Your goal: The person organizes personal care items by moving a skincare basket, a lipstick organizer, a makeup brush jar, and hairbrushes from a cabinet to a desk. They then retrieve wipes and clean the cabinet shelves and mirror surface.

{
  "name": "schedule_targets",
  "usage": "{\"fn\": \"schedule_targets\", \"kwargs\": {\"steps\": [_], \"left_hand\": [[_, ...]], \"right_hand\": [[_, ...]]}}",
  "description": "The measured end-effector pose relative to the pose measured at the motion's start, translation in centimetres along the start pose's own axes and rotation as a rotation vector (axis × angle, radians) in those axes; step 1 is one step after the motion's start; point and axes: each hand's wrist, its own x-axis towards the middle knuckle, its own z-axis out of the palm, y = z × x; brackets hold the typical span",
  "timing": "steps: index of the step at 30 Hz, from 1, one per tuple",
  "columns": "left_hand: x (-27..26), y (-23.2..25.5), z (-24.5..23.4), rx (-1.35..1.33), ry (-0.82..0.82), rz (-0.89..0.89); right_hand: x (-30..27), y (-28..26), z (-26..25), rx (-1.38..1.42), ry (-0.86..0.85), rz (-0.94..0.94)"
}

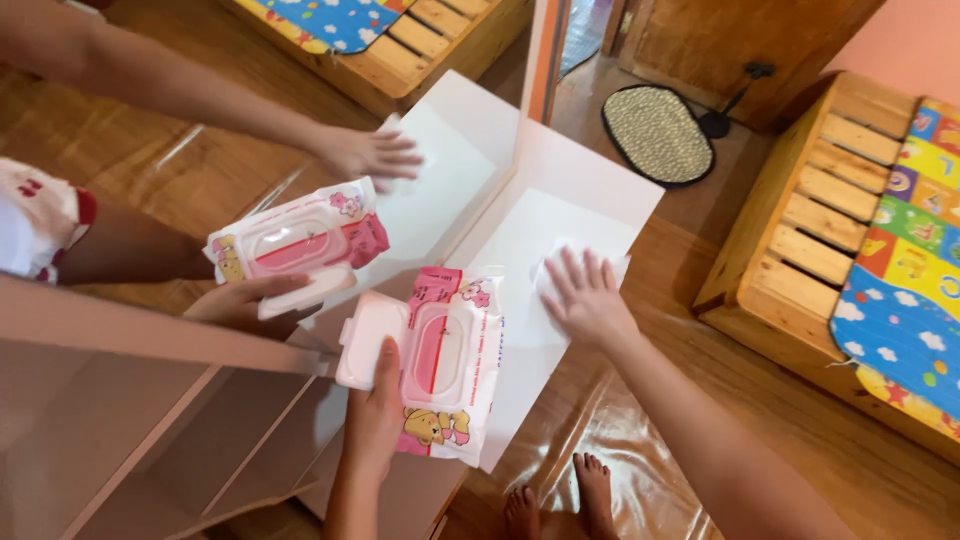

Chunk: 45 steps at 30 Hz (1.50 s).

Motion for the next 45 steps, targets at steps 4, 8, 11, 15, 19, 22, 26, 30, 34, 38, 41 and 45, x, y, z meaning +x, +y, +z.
{"fn": "schedule_targets", "kwargs": {"steps": [4, 8, 11, 15, 19, 22, 26, 30, 34, 38, 41, 45], "left_hand": [[-1.0, 0.1, -0.9, 0.031, 0.023, -0.008], [-1.3, 0.7, -1.4, 0.065, 0.029, -0.002], [-1.3, 0.1, -2.1, 0.123, 0.071, 0.01], [-2.0, -0.3, -2.1, -0.002, 0.039, 0.087], [-3.0, -0.3, -2.7, -0.041, 0.011, 0.069], [-3.8, -1.0, -3.5, -0.033, 0.03, 0.038], [-4.7, -1.7, -4.3, -0.008, 0.025, -0.035], [-6.1, -1.8, -3.8, -0.013, 0.047, -0.136], [-5.7, -3.3, -3.6, -0.074, 0.118, -0.133], [-6.0, -3.6, -3.8, -0.076, 0.134, -0.16], [-5.0, -4.1, -3.5, -0.108, 0.163, -0.168], [-3.6, -5.9, -2.8, -0.12, 0.148, -0.116]], "right_hand": [[0.7, -3.3, 6.6, -0.261, 0.057, -0.115], [-2.1, -8.1, 13.5, -0.421, 0.106, -0.465], [-4.6, -8.9, 17.3, -0.387, 0.213, -0.693], [-6.5, -6.4, 18.0, -0.337, 0.327, -0.925], [-9.1, -2.7, 16.5, -0.159, 0.152, -1.026], [-11.8, -1.7, 10.6, 0.063, -0.165, -0.705], [-16.8, -6.7, -4.4, 0.759, -0.058, 0.382], [-9.9, 6.3, 5.0, 0.576, 0.372, 0.199], [-12.1, -3.6, 0.7, 0.785, 0.143, 0.267], [-9.1, -6.6, 9.3, -0.075, -0.1, -0.683], [-6.5, -7.6, 7.1, -0.14, -0.143, -0.593], [0.6, -1.3, 4.9, -0.054, 0.004, -0.442]]}}
